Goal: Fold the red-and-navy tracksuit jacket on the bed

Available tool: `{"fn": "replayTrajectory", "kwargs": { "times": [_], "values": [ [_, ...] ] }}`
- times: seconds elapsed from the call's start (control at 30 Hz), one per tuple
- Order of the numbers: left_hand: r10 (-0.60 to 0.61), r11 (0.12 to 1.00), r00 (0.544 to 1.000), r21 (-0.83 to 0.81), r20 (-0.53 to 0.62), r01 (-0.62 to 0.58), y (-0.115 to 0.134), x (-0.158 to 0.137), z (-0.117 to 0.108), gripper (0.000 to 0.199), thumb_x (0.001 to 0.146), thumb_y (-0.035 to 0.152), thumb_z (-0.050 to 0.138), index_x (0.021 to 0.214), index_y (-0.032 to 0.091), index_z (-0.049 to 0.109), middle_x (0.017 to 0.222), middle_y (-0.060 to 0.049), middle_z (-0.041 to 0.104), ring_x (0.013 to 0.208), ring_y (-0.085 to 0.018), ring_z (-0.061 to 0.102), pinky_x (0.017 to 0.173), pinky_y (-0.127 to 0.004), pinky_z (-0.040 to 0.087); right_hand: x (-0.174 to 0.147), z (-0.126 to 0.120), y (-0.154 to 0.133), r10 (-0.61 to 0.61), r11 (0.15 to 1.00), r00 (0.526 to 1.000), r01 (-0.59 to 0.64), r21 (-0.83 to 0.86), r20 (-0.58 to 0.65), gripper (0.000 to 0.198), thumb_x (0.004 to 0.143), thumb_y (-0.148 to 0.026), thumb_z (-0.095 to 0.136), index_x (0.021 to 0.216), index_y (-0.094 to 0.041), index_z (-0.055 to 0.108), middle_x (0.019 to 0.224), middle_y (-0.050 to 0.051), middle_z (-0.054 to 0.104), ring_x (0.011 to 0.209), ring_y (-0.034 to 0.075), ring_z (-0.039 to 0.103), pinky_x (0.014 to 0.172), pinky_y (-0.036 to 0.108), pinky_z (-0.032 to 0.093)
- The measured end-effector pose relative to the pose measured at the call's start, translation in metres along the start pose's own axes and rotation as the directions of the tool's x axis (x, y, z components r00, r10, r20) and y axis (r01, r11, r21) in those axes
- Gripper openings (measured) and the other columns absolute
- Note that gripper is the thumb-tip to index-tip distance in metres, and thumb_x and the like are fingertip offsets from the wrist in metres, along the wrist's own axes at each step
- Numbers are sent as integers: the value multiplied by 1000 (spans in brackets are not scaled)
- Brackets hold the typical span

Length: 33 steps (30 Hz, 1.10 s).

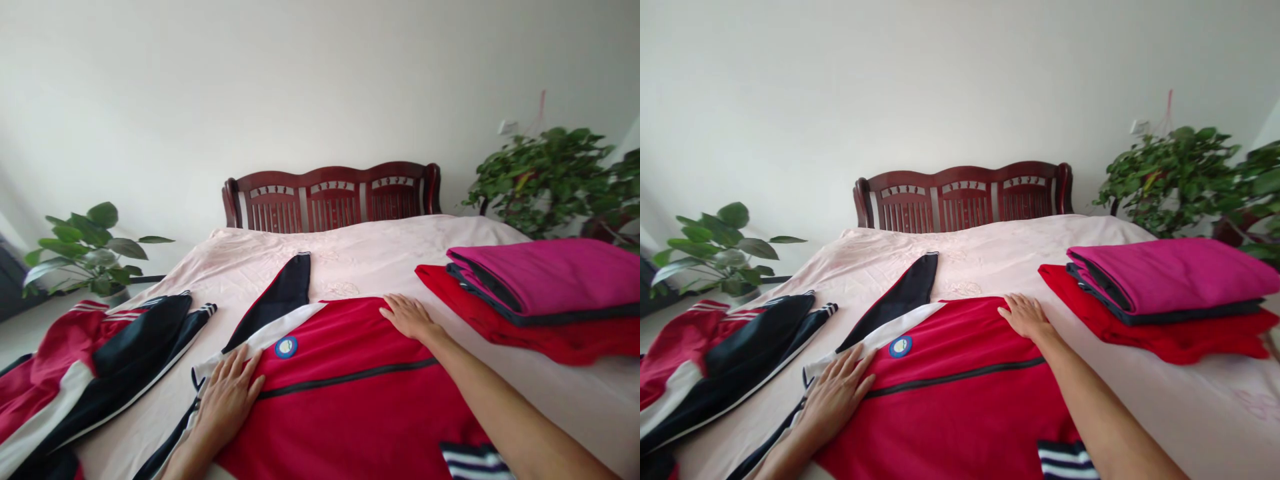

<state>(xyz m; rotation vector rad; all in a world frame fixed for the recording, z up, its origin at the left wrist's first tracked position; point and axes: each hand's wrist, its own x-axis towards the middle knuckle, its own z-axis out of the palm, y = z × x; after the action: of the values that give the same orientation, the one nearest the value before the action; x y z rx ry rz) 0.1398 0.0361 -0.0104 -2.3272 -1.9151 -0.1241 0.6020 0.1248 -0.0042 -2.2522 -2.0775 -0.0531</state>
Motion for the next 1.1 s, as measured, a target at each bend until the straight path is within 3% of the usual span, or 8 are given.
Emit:
{"fn": "replayTrajectory", "kwargs": {
  "times": [0.3, 0.47, 0.83, 0.97, 1.1],
  "values": [
    [-18, 998, 996, 58, 86, 14, 6, 2, -10, 57, 98, 46, 36, 152, 29, 34, 161, -10, 31, 148, -28, 28, 119, -46, 23, 0, 6, 1, 50, 999, 998, -50, 11, -24, 64, 95, -56, 26, 151, -25, 37, 158, 6, 36, 145, 26, 31, 118, 49, 22],
    [-71, 995, 989, 79, 130, 61, 12, 11, -17, 59, 98, 50, 34, 154, 29, 32, 161, -13, 31, 148, -33, 27, 117, -50, 25, 1, 8, 3, 52, 999, 998, -52, 14, -44, 63, 96, -54, 27, 149, -24, 39, 157, 6, 39, 143, 26, 34, 118, 47, 23],
    [-61, 998, 996, 29, 62, 60, 2, 33, -1, 59, 99, 53, 31, 153, 31, 31, 159, -19, 32, 148, -34, 28, 113, -63, 22, 1, 7, -3, 66, 998, 997, -66, -7, -51, 58, 98, -50, 25, 148, -24, 40, 155, 10, 40, 141, 29, 37, 115, 53, 24],
    [25, 1000, 997, -11, 66, -25, 0, 27, -5, 56, 100, 46, 32, 153, 27, 33, 161, -18, 29, 148, -33, 27, 114, -65, 19, -18, -5, -17, 50, 999, 998, -50, -19, -43, 56, 97, -40, 33, 147, -16, 42, 157, 15, 35, 144, 34, 31, 116, 58, 18],
    [155, 982, 985, -119, 71, -146, -2, 7, -11, 54, 99, 41, 37, 151, 25, 38, 161, -13, 31, 149, -30, 25, 119, -58, 17, -70, -34, -27, -90, 996, 996, 90, 28, 0, 50, 96, -39, 38, 140, -19, 53, 154, 10, 42, 143, 26, 35, 118, 42, 23]
  ]
}}
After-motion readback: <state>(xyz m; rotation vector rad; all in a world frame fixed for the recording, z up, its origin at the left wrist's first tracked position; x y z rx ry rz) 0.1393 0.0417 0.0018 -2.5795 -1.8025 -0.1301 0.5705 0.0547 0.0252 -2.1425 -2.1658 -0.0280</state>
